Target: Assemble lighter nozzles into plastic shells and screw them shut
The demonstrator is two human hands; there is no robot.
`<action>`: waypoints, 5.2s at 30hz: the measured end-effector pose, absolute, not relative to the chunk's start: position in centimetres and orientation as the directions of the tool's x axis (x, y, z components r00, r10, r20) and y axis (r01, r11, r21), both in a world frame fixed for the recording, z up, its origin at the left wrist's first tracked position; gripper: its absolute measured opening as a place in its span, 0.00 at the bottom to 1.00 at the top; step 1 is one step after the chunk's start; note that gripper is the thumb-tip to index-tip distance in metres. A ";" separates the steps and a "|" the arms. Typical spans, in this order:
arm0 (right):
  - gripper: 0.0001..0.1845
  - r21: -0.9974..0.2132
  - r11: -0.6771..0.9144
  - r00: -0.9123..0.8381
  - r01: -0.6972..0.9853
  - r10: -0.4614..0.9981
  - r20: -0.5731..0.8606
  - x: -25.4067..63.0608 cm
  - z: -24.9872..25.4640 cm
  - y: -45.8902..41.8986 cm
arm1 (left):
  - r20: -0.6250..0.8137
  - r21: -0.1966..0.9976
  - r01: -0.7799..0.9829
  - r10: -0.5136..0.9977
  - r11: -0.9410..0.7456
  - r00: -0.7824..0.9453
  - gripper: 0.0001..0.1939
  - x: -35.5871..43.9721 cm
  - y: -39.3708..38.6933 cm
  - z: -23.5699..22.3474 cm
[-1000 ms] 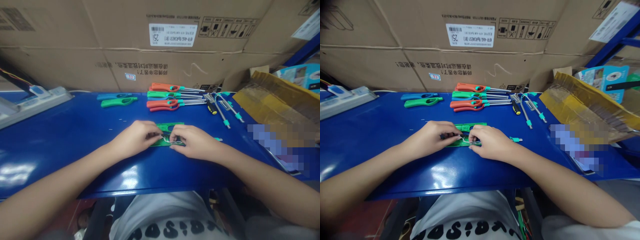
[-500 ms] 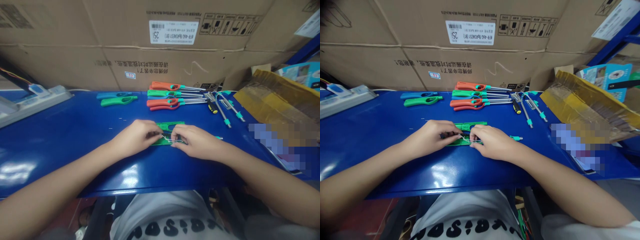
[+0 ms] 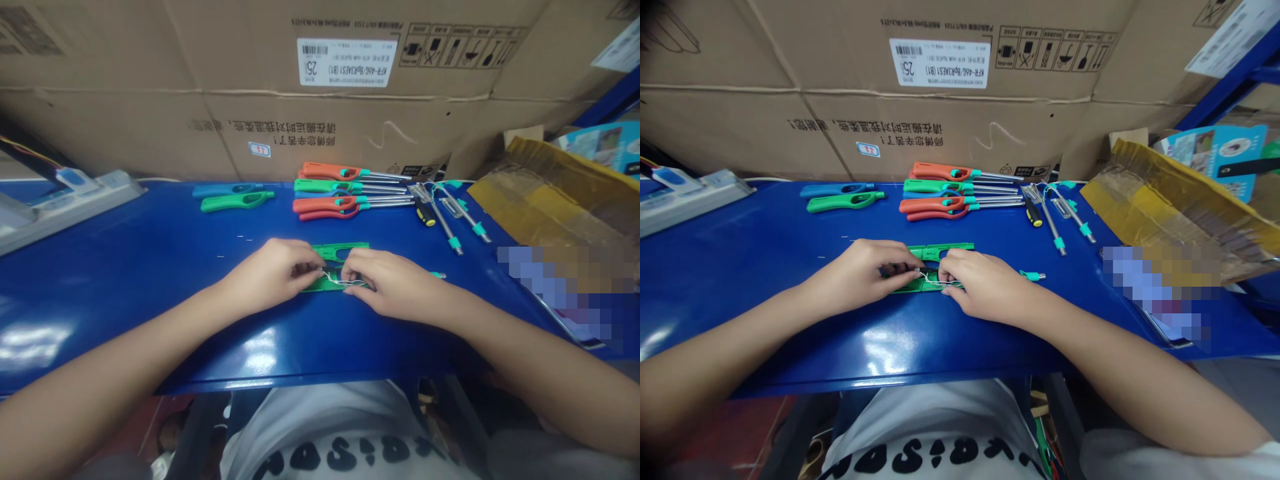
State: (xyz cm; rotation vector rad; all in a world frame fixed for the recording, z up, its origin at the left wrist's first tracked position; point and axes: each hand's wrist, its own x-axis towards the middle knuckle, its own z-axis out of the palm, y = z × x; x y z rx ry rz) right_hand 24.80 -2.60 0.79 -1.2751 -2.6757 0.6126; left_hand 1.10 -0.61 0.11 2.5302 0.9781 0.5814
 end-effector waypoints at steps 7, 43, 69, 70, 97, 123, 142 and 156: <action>0.03 -0.366 0.536 -0.607 0.760 0.787 -0.109 24.4 1.1 -3.2 | 0.235 0.465 0.556 0.702 -0.689 0.673 0.07 1.1 -0.7 0.1; 0.04 -0.344 0.560 -0.615 0.753 0.785 -0.068 24.1 0.7 -3.4 | 0.232 0.454 0.560 0.698 -0.693 0.677 0.08 1.1 -0.7 0.2; 0.06 -0.352 0.631 -0.688 0.691 0.724 -0.052 24.5 1.0 -2.9 | 0.214 0.460 0.563 0.702 -0.686 0.680 0.08 1.3 -0.7 0.3; 0.06 -0.356 0.636 -0.691 0.685 0.722 -0.040 24.5 1.0 -2.8 | 0.215 0.460 0.562 0.700 -0.687 0.680 0.08 1.2 -0.7 0.3; 0.03 -0.574 0.634 -0.693 0.519 0.705 0.152 25.1 -0.1 -1.3 | 0.163 0.500 0.523 0.668 -0.690 0.726 0.10 0.8 -0.7 0.2; 0.05 -0.510 0.574 -0.604 0.640 0.787 0.128 24.3 -0.8 -1.5 | -0.072 0.047 0.622 0.618 -0.782 0.783 0.23 0.4 -3.7 1.5; 0.06 -0.551 0.575 -0.585 0.605 0.790 0.183 24.2 -0.9 -1.4 | -0.005 0.228 0.624 0.640 -0.748 0.769 0.14 1.1 -3.0 1.2; 0.03 -0.664 0.472 -0.550 0.580 0.828 0.109 24.9 -0.6 -1.0 | 0.024 0.294 0.612 0.646 -0.734 0.763 0.16 0.9 -2.7 1.1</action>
